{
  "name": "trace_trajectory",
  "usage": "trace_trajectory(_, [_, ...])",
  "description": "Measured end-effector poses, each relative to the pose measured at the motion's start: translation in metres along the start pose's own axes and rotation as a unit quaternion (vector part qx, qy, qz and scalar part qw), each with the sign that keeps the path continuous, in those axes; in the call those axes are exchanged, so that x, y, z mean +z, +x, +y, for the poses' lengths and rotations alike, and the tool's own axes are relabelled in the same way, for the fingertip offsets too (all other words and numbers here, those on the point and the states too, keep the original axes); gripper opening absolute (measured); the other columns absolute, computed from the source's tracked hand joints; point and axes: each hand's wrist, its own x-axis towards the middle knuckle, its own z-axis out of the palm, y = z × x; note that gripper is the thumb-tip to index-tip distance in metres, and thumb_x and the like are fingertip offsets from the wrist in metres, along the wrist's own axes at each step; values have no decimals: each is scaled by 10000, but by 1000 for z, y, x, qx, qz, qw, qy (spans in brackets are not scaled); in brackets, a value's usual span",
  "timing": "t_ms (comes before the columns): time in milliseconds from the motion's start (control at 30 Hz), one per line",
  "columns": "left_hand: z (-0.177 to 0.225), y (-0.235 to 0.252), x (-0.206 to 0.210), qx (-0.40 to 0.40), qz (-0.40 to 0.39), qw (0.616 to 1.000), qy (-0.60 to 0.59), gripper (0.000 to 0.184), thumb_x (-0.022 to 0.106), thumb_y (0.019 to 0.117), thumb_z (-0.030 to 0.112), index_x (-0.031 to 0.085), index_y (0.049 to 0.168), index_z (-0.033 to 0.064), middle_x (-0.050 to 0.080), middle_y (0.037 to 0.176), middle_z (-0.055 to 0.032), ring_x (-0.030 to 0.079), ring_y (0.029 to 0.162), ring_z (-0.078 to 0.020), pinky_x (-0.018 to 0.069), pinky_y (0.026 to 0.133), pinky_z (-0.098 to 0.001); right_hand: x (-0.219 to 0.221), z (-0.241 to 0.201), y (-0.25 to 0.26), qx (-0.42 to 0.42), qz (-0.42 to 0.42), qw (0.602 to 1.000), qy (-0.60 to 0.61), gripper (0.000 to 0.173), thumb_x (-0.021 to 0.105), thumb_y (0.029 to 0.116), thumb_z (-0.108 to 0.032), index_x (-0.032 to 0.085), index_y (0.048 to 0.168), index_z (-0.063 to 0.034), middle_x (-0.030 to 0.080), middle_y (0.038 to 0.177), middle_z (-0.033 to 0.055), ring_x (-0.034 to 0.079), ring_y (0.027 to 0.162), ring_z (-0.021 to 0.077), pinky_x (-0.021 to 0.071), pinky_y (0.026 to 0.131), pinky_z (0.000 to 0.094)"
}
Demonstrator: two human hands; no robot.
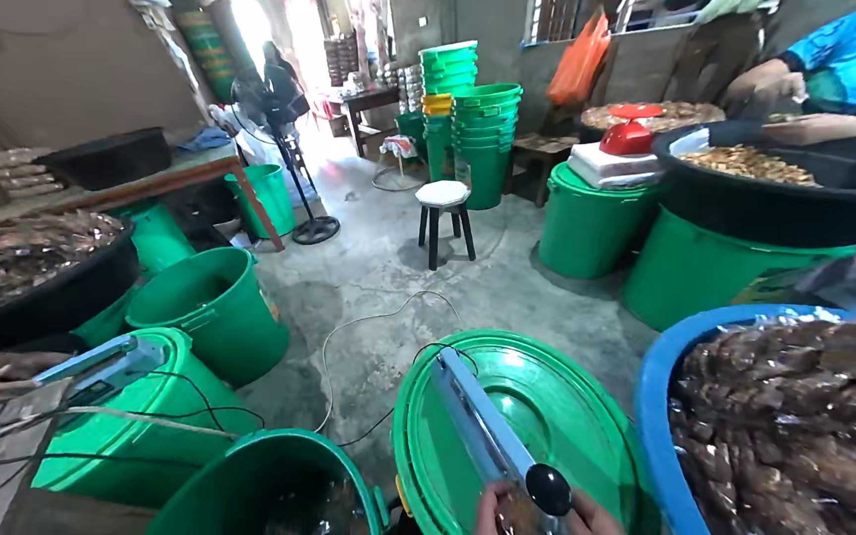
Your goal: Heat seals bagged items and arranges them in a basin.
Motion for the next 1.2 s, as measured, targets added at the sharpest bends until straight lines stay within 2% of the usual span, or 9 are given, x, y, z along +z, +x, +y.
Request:
trace_trajectory(100, [-17,29,-9,-2,94,995,12,595,659,892,8,431,1437,-61,541,1346,-290,586,1201,-345,508,1009,-473,18,-3,37,-57,44,989,-130,363,675,888,-35,658,1233,78,702,1109,300,680,1071,449,506,956,641])
trace_trajectory(300, [-2,68,-28,-46,91,995,5,656,582,988,84,266,1558,17,492,1417,-274,573,1230,-327,514,995,-458,-18,-53,97,12,-23,986,-163,408,397,1117,-206,515,1395,69,656,1183,279,668,1059,357,518,963,484])
trace_trajectory(367, [0,83,-38,-49,96,994,-3,675,586,979,110,261,1566,35,469,1435,-282,561,1242,-349,513,994,-476,-32,-76,86,-45,-105,979,-168,423,395,1115,-217,513,1424,46,615,1330,246,618,1218,312,481,1053,444])
trace_trajectory(533, [11,100,-54,-78,94,993,8,621,556,1033,187,266,1566,59,479,1394,-276,648,1056,-315,579,836,-439,8,-93,50,-5,-214,883,-417,783,579,1036,-272,130,1652,-94,323,1615,256,358,1472,443,374,1126,617])
trace_trajectory(700, [-5,96,-70,-77,145,986,-37,646,501,1063,250,183,1599,78,504,1395,-272,616,1141,-337,553,896,-505,39,-35,42,-186,32,903,-385,573,621,939,-259,550,1475,-70,599,1394,243,660,1185,374,591,867,492])
trace_trajectory(933, [-10,91,-64,-84,259,940,-205,428,199,1125,291,233,1499,86,527,1016,29,567,724,-5,503,637,-203,32,-26,44,-231,45,916,-325,547,706,898,-222,609,1405,-40,601,1385,259,669,1164,386,599,849,498])
trace_trajectory(1033, [5,88,-59,-89,175,953,-229,548,60,1096,456,312,1433,105,588,1031,36,630,813,-20,544,718,-230,29,-28,44,-221,32,924,-312,541,695,909,-209,602,1412,-33,590,1393,273,658,1175,403,588,857,514])
trace_trajectory(1133, [4,101,-53,-88,87,985,-119,310,317,1101,312,546,976,146,568,640,116,519,521,23,461,498,-156,29,-33,43,-223,19,924,-310,507,676,933,-228,617,1397,-34,560,1436,266,627,1224,408,564,925,506])
trace_trajectory(1200, [9,100,-48,-58,104,993,-7,238,505,1058,241,555,1116,16,574,737,52,562,594,5,513,587,-189,27,-31,44,-326,43,894,-305,390,696,920,-208,706,1255,-8,607,1383,251,622,1239,407,548,988,498])
